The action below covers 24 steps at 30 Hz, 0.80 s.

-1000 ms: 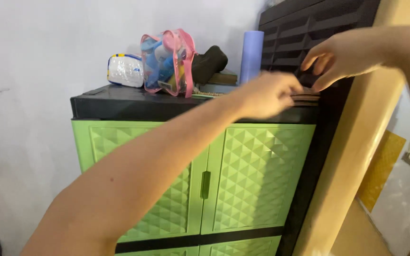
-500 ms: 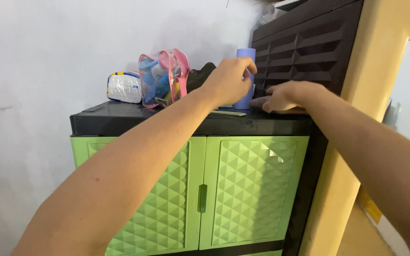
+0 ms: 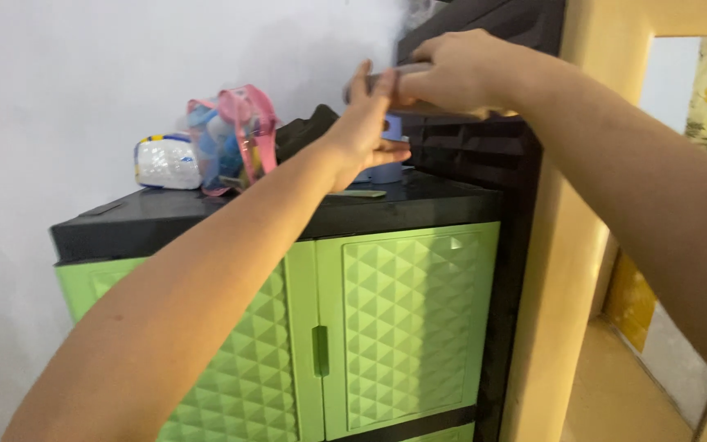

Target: Organize various household items by putting away boxes, checking the window, placing items in a small refrigerator, and clearing a cabinet top into a laundry basket.

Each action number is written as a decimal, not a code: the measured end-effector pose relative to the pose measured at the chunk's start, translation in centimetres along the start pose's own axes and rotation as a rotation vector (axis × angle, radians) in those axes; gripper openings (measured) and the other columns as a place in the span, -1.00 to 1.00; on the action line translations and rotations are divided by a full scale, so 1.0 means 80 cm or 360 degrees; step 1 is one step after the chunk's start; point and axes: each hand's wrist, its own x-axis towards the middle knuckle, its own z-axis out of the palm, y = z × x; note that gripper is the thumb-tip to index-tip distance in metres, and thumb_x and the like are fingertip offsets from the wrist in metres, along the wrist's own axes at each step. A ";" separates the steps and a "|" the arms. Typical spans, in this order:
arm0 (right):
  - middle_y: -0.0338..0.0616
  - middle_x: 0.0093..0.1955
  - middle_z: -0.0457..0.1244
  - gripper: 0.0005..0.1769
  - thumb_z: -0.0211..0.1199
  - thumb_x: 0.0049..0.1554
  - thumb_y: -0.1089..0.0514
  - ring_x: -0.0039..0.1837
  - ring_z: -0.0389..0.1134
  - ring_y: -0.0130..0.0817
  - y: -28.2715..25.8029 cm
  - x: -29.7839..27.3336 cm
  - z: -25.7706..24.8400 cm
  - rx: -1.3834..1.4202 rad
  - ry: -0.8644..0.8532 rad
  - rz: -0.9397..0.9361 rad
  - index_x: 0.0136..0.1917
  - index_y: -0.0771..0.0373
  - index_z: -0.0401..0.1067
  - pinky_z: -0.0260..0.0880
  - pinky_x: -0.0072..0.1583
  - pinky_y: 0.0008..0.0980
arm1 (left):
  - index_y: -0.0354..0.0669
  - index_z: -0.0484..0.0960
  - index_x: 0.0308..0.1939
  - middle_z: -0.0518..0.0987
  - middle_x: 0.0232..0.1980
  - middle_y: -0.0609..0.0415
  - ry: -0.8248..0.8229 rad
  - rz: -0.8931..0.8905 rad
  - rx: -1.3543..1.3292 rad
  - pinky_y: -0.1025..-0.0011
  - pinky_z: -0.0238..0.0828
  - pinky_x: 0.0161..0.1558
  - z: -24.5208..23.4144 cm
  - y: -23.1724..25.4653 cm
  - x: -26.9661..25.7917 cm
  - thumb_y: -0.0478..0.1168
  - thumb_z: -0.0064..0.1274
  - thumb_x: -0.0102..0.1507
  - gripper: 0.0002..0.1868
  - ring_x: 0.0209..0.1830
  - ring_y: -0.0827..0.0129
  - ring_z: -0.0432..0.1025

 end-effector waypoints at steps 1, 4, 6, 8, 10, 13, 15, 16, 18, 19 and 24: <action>0.40 0.17 0.38 -0.25 0.06 0.20 -0.28 0.16 0.48 0.27 0.011 0.016 0.009 0.0004 0.0004 0.0017 0.55 0.07 0.24 0.47 0.16 0.09 | 0.43 -0.34 0.52 0.12 0.45 -0.25 -0.0017 0.0000 0.0003 0.17 0.66 -0.05 0.000 0.003 0.001 0.30 -0.25 0.25 -0.13 -0.03 -0.04 0.58; 0.23 0.15 0.39 -0.17 0.18 0.09 -0.28 0.00 0.53 0.20 0.037 0.059 0.035 0.0284 0.0139 -0.0301 0.53 0.11 0.31 0.53 0.03 0.04 | 0.37 -0.32 0.50 0.15 0.39 -0.30 0.0020 0.0036 -0.0303 0.12 0.67 0.01 -0.008 0.007 0.012 0.27 -0.21 0.24 -0.14 0.00 -0.08 0.56; 0.18 0.20 0.36 -0.10 0.32 -0.01 -0.28 0.16 0.41 -0.04 0.044 0.079 0.054 0.0272 0.0366 -0.0738 0.46 0.23 0.34 0.40 0.20 -0.19 | 0.25 -0.29 0.47 0.27 0.35 -0.33 0.0112 0.0171 -0.0423 0.07 0.63 0.04 -0.022 0.004 0.025 0.12 -0.07 0.26 -0.13 0.08 -0.04 0.54; 0.11 0.21 0.36 -0.07 0.31 -0.04 -0.33 0.17 0.43 -0.11 0.038 0.060 0.048 0.0441 0.0285 -0.0733 0.47 0.19 0.31 0.42 0.20 -0.22 | 0.23 -0.33 0.47 0.29 0.37 -0.31 0.0137 0.0216 -0.0366 0.07 0.61 0.07 -0.029 0.006 0.026 0.05 -0.03 0.27 -0.11 0.13 -0.01 0.54; 0.05 0.22 0.36 -0.03 0.29 -0.07 -0.38 0.19 0.45 -0.18 0.042 0.067 0.055 0.0616 0.0197 -0.0741 0.47 0.15 0.27 0.44 0.20 -0.25 | 0.21 -0.36 0.46 0.30 0.38 -0.30 0.0177 0.0260 -0.0304 0.07 0.58 0.09 -0.035 0.005 0.027 -0.02 0.00 0.28 -0.09 0.18 0.01 0.54; 0.09 0.36 0.27 -0.05 0.29 0.10 -0.39 0.31 0.39 -0.18 0.061 0.115 0.080 0.0928 0.0205 -0.1024 0.51 0.27 0.18 0.45 0.26 -0.24 | 0.17 -0.35 0.46 0.31 0.37 -0.26 0.0313 0.0325 -0.0167 0.06 0.57 0.09 -0.040 -0.003 0.032 -0.08 0.00 0.27 -0.09 0.21 0.06 0.51; -0.07 0.44 0.29 -0.25 -0.03 0.26 -0.33 0.22 0.38 -0.17 0.070 0.151 0.089 0.1597 0.0094 -0.0589 0.59 0.02 0.29 0.39 0.21 -0.21 | 0.14 -0.32 0.46 0.27 0.34 -0.23 0.0425 0.0451 -0.0078 0.05 0.60 0.05 -0.043 -0.010 0.041 -0.13 -0.01 0.22 -0.08 0.20 0.10 0.48; -0.07 0.44 0.29 -0.25 -0.03 0.26 -0.33 0.22 0.38 -0.17 0.073 0.165 0.093 0.1600 0.0082 -0.0605 0.59 0.02 0.29 0.39 0.21 -0.21 | 0.14 -0.32 0.46 0.27 0.34 -0.23 0.0444 0.0452 -0.0072 0.05 0.60 0.05 -0.043 -0.006 0.041 -0.13 -0.01 0.22 -0.08 0.20 0.10 0.48; 0.02 0.41 0.28 -0.35 0.04 0.27 -0.22 0.20 0.37 -0.24 0.078 0.191 0.100 0.1958 0.0251 -0.0420 0.51 0.09 0.20 0.44 0.20 -0.18 | 0.13 -0.31 0.47 0.30 0.28 -0.23 0.0463 0.0512 -0.0073 0.07 0.66 -0.01 -0.043 0.001 0.041 -0.14 -0.05 0.17 -0.07 0.13 0.10 0.49; 0.02 0.41 0.28 -0.35 0.04 0.27 -0.22 0.20 0.37 -0.24 0.089 0.220 0.116 0.1956 0.0244 -0.0431 0.51 0.09 0.20 0.44 0.20 -0.18 | 0.13 -0.31 0.47 0.30 0.28 -0.23 0.0476 0.0515 -0.0073 0.07 0.66 -0.01 -0.044 0.003 0.044 -0.14 -0.05 0.17 -0.07 0.13 0.10 0.49; 0.03 0.46 0.32 -0.36 0.21 0.22 -0.10 0.41 0.38 -0.09 0.126 0.354 0.192 0.0602 0.0345 -0.0762 0.51 0.13 0.34 0.40 0.33 -0.14 | 0.05 -0.24 0.47 0.39 0.17 -0.21 0.0442 0.0592 -0.0160 0.08 0.71 -0.12 -0.053 0.015 0.055 -0.07 -0.05 0.11 -0.06 -0.01 0.08 0.54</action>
